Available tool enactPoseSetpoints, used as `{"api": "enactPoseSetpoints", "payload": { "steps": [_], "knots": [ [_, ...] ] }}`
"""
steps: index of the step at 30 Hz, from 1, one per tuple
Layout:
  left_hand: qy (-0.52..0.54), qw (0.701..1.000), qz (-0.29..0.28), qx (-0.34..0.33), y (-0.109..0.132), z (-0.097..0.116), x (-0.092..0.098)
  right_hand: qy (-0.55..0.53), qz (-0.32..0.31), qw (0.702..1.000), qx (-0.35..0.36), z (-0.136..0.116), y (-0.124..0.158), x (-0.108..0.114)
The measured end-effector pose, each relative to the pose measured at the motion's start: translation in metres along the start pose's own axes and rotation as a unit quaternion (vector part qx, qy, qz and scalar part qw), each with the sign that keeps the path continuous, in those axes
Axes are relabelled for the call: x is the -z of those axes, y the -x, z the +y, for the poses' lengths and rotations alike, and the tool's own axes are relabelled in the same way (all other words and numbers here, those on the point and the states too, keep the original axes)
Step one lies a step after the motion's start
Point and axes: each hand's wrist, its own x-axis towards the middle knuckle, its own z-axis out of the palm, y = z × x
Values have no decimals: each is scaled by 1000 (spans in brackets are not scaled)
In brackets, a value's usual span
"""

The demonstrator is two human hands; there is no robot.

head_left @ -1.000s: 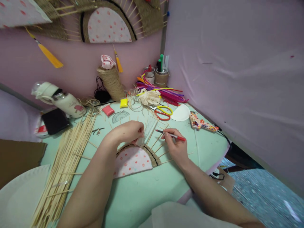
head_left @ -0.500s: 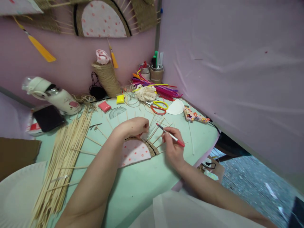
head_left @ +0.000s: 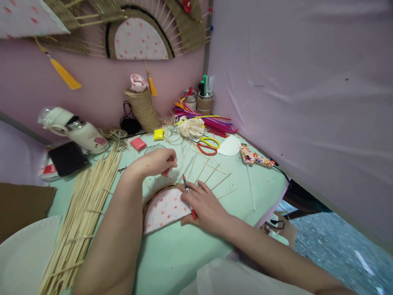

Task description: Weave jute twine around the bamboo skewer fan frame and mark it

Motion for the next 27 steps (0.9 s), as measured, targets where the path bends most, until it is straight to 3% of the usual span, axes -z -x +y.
{"api": "enactPoseSetpoints", "payload": {
  "steps": [11, 18, 20, 22, 25, 27],
  "knots": [
    [-56, 996, 63, 7, 32, 25, 12, 18, -46, 994, 95, 2, -24, 15],
    [-79, 995, 44, 43, 23, 25, 5, -62, -48, 994, 82, 18, -37, 28],
    [-84, 994, 39, 51, 17, 21, 3, -102, -5, 994, 47, 24, -33, 32],
    [-88, 993, 37, 64, 12, 19, 4, -150, 78, 986, -4, 31, -28, 34],
    [-77, 994, 37, 74, 4, 19, 5, -258, 212, 939, -86, 36, -24, 33],
    [-58, 995, 22, 73, -2, 21, 4, -339, 253, 898, -122, 36, -23, 32]
  ]
}}
